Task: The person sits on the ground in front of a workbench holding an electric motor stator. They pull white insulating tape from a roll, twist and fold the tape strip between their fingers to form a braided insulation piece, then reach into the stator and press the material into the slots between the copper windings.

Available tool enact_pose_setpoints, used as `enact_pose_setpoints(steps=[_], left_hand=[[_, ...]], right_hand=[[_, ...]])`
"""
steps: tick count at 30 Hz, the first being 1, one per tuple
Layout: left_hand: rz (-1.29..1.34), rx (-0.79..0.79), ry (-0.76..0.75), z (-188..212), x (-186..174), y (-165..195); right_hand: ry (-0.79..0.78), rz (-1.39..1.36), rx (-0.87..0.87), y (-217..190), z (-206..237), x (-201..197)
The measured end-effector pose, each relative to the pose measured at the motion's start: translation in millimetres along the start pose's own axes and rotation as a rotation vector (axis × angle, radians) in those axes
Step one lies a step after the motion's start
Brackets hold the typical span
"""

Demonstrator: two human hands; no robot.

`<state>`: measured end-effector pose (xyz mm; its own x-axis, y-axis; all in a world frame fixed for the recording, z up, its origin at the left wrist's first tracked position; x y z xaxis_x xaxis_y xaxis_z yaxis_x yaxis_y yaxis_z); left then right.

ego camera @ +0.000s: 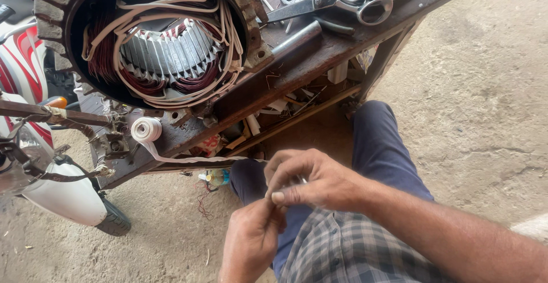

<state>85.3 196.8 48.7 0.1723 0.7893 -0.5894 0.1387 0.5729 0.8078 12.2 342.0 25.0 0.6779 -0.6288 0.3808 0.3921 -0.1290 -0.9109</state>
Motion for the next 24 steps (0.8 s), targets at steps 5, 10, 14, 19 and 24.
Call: enact_pose_setpoints(steps=[5, 10, 14, 19, 24], left_hand=[[-0.077, 0.004, -0.003, -0.9, -0.1, 1.5], [0.014, -0.114, -0.019, 1.3, -1.2, -2.5], [0.147, -0.110, -0.003, 3.6, -0.5, -8.6], [0.477, -0.088, 0.060, 10.0, 1.3, -22.8], [0.587, -0.174, 0.111, 16.1, 6.1, -37.2]], right_hand=[[0.104, -0.163, 0.024, -3.7, -4.1, -12.1], [0.371, -0.131, -0.055, -17.9, -0.4, -42.6], [0.295, -0.083, -0.076, -22.4, 0.5, -44.3], [0.284, -0.119, -0.123, -22.0, 4.0, -37.1], [0.239, -0.289, -0.243, -39.3, 8.0, -48.6]])
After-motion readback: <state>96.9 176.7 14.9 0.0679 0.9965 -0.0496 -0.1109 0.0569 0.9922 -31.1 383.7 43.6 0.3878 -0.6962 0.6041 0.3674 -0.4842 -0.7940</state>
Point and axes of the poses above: each hand's wrist, its own z-axis away from the middle knuckle, its own x-axis out of the palm, y = z × x, the point moved 5 cm from there along -z, towards the middle knuckle, and after that the axes turned 9 degrees about x, right-handed, at the moved point
